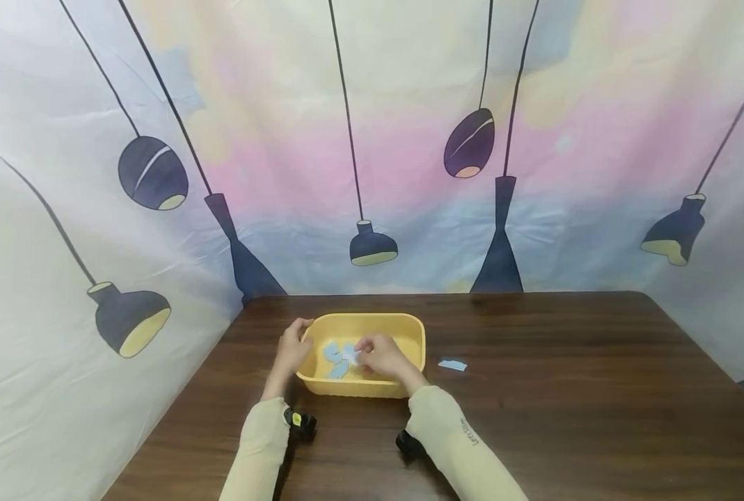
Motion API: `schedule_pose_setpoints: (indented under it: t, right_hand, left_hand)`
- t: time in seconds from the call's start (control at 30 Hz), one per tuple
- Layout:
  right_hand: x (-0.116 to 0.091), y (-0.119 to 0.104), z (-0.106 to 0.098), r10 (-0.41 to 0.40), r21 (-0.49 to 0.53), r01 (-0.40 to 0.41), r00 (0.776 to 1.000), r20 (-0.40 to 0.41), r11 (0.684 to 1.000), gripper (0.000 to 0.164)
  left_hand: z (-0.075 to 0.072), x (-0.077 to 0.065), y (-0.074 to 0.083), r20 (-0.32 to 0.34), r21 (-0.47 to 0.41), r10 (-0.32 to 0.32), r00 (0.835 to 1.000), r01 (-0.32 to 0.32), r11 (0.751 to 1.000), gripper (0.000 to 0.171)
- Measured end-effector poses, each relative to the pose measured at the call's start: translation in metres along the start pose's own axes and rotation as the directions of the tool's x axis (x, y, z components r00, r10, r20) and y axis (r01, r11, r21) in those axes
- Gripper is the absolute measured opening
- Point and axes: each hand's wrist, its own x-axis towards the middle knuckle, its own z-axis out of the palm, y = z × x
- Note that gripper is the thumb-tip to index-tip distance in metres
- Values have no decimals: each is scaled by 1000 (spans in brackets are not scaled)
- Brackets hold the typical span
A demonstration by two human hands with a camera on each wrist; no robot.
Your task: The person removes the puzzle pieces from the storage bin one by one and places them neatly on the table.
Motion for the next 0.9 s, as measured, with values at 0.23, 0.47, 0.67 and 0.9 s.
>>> schedule_pose_setpoints:
  t: [0.23,0.47,0.67,0.9]
  right_hand:
    - [-9,-7,-11,45,273,-37,999,-22,961,32]
    - [-24,-11,-45,54,337,-19,994,-94,941,34]
    - [-38,-6,-79,116,282,-64,978,-173,957,35]
    - [-50,7,-117,165,282,-113,972,-168,953,42]
  left_hand:
    - [3,-1,0,-3,57,35,999,-34,998,39]
    - [3,0,3,17,96,43,999,-45,994,41]
    - [1,1,4,-6,104,59,998,-58,993,40]
    - [-1,-2,3,-49,111,102,994,-96,989,38]
